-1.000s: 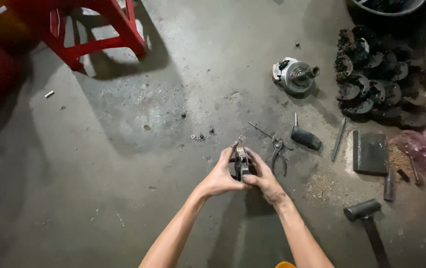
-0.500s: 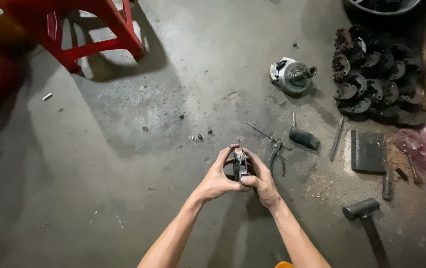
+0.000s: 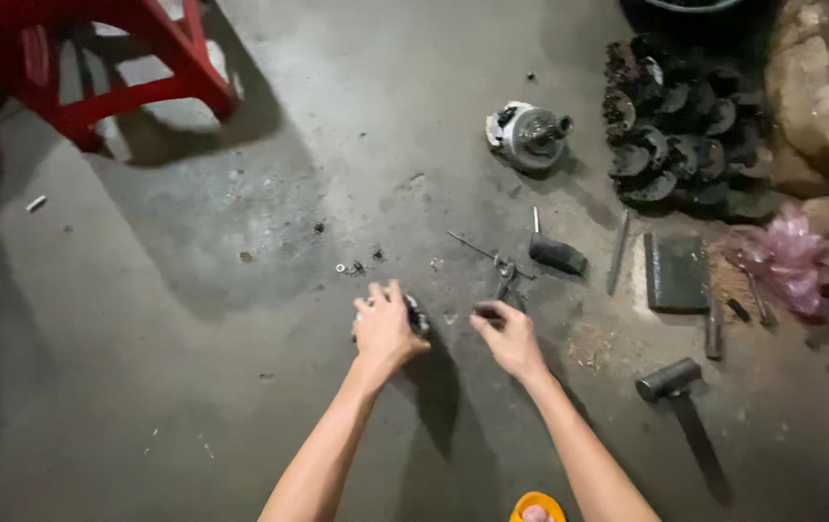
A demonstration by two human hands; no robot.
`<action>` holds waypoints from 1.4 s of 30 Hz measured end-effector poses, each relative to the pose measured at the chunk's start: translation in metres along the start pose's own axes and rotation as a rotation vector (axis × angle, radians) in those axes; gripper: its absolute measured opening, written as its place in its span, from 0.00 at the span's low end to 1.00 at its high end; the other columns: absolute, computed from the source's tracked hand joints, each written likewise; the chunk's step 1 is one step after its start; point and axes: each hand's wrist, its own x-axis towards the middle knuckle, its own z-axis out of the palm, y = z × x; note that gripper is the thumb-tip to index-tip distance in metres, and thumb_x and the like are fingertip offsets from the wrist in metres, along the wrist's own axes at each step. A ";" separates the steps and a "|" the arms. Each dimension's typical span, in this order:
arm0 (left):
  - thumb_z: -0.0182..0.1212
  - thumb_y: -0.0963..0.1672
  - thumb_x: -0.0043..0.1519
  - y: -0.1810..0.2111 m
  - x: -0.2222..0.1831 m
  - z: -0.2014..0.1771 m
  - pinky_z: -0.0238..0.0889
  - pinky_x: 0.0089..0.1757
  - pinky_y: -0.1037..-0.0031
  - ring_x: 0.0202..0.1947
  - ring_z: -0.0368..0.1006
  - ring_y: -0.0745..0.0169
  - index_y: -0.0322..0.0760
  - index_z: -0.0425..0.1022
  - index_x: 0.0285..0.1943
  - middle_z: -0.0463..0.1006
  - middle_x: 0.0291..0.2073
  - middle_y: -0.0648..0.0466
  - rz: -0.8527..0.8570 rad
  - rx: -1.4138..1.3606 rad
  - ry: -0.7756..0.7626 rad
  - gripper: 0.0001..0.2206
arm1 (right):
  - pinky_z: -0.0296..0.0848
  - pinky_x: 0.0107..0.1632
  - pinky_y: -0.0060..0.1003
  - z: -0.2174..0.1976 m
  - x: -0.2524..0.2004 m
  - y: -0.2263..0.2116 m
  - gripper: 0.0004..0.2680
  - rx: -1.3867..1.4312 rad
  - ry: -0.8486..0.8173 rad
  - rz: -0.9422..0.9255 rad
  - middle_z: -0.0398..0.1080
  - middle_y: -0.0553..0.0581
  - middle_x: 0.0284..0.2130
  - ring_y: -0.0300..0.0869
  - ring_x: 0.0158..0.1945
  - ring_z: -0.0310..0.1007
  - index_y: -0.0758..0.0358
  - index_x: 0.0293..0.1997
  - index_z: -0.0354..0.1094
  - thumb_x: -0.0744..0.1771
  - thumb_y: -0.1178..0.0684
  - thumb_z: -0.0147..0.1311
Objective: Disassembling and inspecting a motorcycle clutch component using a metal pick
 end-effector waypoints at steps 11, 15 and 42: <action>0.78 0.55 0.47 -0.022 -0.021 -0.008 0.72 0.50 0.43 0.60 0.64 0.31 0.26 0.49 0.78 0.58 0.65 0.36 0.012 -0.041 -0.007 0.55 | 0.78 0.42 0.50 0.028 0.013 -0.038 0.10 -0.396 0.115 -0.060 0.79 0.66 0.33 0.56 0.41 0.81 0.60 0.48 0.72 0.67 0.48 0.59; 0.80 0.57 0.43 -0.033 -0.021 -0.003 0.69 0.52 0.45 0.61 0.62 0.41 0.27 0.51 0.77 0.61 0.68 0.40 0.158 0.082 0.010 0.57 | 0.76 0.49 0.61 0.075 0.038 -0.022 0.24 -0.778 -0.169 -0.079 0.78 0.71 0.39 0.63 0.44 0.81 0.60 0.60 0.58 0.68 0.30 0.44; 0.73 0.61 0.46 -0.032 -0.012 0.026 0.61 0.52 0.47 0.56 0.64 0.49 0.19 0.53 0.74 0.65 0.60 0.40 0.102 0.147 0.117 0.56 | 0.64 0.45 0.42 0.095 0.064 0.007 0.07 -1.032 -0.007 -0.805 0.63 0.49 0.31 0.45 0.44 0.65 0.51 0.37 0.70 0.66 0.43 0.55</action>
